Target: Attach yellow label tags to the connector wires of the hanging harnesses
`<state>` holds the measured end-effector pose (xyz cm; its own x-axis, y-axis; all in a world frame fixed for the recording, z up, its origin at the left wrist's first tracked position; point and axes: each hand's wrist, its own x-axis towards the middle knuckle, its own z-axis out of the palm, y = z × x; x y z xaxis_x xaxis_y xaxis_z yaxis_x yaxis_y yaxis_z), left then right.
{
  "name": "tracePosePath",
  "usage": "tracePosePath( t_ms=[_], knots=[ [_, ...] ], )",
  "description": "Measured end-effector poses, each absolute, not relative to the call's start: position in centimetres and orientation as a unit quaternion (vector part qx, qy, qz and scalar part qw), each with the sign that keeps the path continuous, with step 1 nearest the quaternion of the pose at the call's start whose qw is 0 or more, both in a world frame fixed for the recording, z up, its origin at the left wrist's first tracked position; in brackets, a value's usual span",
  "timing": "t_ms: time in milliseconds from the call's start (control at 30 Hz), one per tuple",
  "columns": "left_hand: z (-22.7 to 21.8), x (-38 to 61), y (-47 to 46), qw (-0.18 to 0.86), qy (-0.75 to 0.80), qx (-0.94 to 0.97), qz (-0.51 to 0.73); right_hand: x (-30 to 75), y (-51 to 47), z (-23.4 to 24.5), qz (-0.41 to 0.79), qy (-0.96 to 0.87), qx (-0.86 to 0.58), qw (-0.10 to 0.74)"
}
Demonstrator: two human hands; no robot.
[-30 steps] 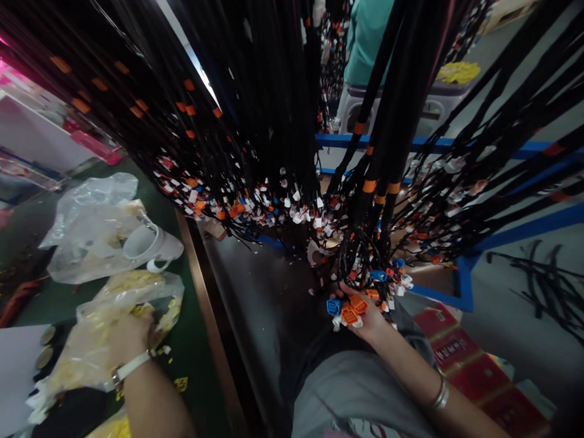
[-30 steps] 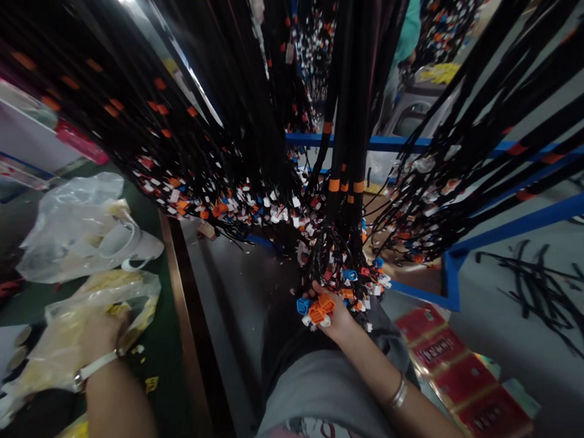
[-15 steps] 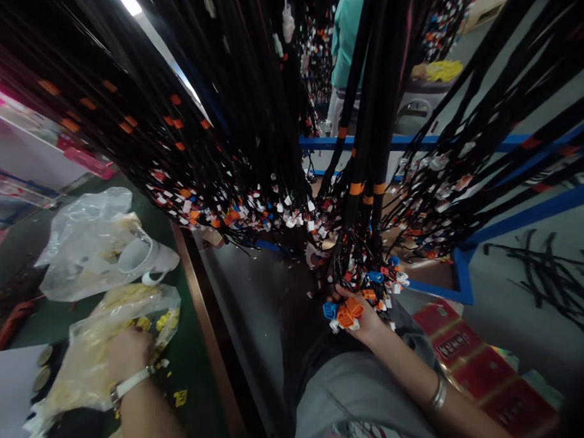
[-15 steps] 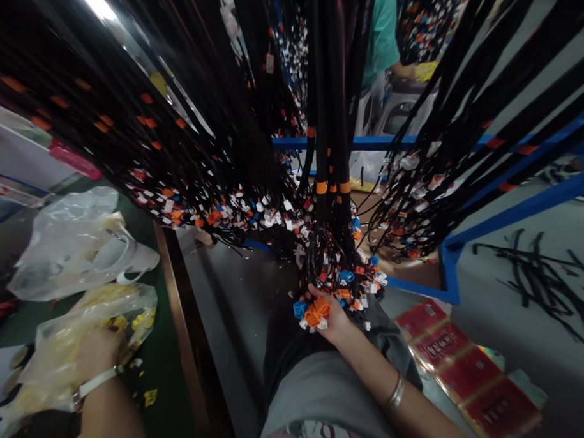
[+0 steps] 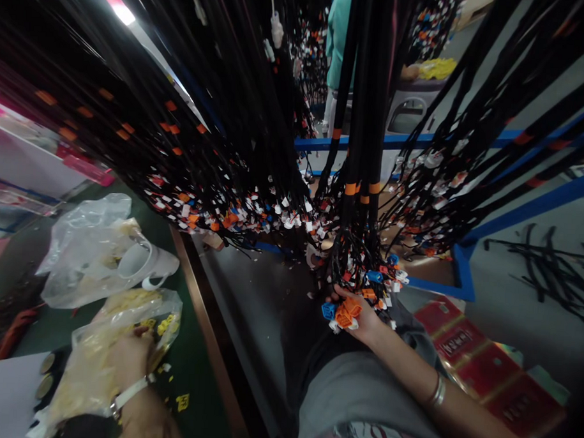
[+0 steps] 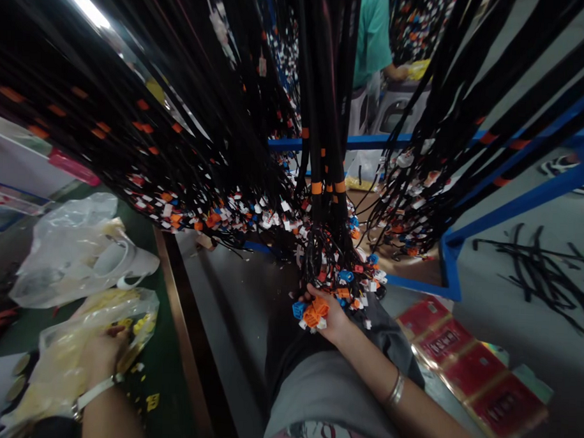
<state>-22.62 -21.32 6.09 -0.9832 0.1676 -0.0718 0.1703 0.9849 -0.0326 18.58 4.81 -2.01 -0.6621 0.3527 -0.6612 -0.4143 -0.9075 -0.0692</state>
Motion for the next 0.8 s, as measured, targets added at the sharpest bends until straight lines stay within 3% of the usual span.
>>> tracePosePath(
  t_ms=[267,633,800],
  knots=[
    [7.2,-21.3,-20.1,0.029,0.998,0.059,0.026,18.7,4.7,-2.5,0.914,0.027,-0.343,0.215],
    [8.2,-19.3,-19.3,-0.197,0.96,0.099,0.172,18.4,4.6,-2.1,0.908,0.045,-0.356,0.217],
    [8.8,-19.2,-17.7,-0.204,0.906,0.07,0.365,18.3,4.6,-1.9,0.904,0.056,-0.364,0.217]
  ],
)
